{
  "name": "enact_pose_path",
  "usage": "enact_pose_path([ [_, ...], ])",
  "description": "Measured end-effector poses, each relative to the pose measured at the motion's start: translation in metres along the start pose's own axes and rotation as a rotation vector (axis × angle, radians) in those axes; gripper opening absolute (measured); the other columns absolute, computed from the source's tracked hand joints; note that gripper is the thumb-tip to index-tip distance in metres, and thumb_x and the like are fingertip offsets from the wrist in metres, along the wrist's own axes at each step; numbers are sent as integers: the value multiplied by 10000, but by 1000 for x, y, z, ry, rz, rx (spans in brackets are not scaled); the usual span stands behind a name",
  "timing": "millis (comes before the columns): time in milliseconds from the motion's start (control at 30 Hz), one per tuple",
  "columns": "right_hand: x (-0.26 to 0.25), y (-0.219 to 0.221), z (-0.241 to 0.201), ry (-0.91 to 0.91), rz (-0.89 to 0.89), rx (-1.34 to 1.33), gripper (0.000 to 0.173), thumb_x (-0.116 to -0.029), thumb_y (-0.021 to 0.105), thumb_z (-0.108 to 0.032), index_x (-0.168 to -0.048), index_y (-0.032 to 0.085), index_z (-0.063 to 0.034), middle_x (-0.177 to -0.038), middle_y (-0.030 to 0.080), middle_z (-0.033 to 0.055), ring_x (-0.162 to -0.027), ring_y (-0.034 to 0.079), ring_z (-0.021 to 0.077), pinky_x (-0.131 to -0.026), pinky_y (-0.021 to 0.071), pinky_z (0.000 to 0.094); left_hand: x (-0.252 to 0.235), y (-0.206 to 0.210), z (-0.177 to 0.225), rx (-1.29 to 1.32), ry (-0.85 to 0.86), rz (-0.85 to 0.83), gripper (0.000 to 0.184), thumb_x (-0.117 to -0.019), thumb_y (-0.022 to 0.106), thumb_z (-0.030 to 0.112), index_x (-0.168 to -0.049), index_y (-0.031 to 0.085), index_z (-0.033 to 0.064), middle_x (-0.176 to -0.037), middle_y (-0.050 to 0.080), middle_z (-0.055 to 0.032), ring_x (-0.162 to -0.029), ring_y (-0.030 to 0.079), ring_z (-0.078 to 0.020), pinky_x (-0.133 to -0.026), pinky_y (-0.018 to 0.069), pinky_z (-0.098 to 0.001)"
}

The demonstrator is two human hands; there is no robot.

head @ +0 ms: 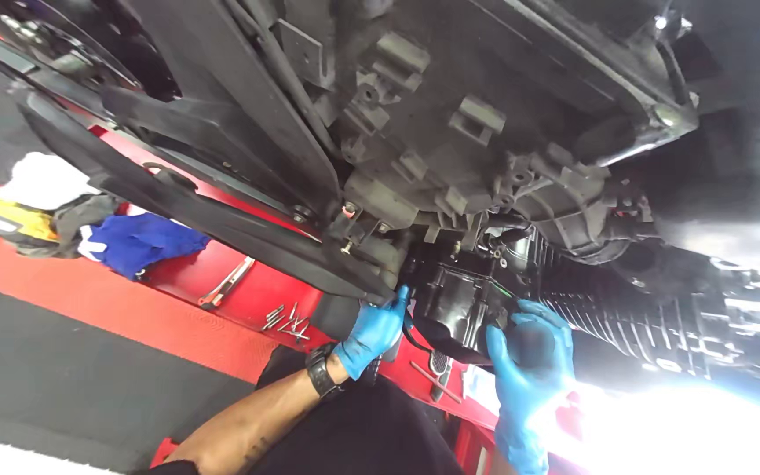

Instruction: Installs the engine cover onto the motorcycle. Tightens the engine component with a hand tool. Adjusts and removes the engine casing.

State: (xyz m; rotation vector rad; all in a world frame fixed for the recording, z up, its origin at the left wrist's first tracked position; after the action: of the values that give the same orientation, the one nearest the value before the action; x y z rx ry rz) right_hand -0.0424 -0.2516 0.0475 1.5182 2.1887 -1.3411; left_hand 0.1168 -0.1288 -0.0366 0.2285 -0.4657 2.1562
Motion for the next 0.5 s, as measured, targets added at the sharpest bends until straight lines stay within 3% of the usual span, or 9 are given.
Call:
enact_pose_path([
  [67,-1,0,-1,-14,-8,11,288,-765,803,-332,-959,689,-153,-1162,672,16,-1183,613,142,-954,537,266,-1,-2,0,21,-8,-19,386,-1091,450,224,-1142,698,-68,-1001,726,-185,-999,692,-240,-966,508,-424],
  [100,-2,0,-1,-17,-12,11,280,-764,800,-322,-959,691,-153,-1159,673,15,-1182,612,144,-956,536,267,-2,0,-2,66,-27,-4,365,-1089,461,243,-1086,699,-34,-915,718,-117,-910,686,-165,-911,531,-373],
  [167,-1,0,-1,-19,-12,2,274,-768,800,-313,-964,692,-155,-1162,672,12,-1188,608,149,-969,531,274,-2,1,-4,135,-42,9,344,-1086,476,249,-1063,690,-19,-870,698,-76,-860,665,-108,-881,534,-331],
  [500,-2,-1,-3,-15,-31,-2,246,-784,797,-301,-935,676,-149,-1158,673,23,-1206,607,158,-986,530,280,-4,3,-8,190,-50,-10,358,-1094,460,234,-1192,658,-47,-1096,696,-148,-1076,643,-129,-1015,482,-319],
])
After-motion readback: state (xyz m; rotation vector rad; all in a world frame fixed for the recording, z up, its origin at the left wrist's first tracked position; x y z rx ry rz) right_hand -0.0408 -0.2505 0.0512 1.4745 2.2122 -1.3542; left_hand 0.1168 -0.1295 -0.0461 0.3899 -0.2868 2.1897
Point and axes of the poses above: each hand's wrist, its own x-axis away from the middle knuckle, its own y-axis out of the palm, z = x × y, the point moved 1 cm from there along -x, towards the middle knuckle
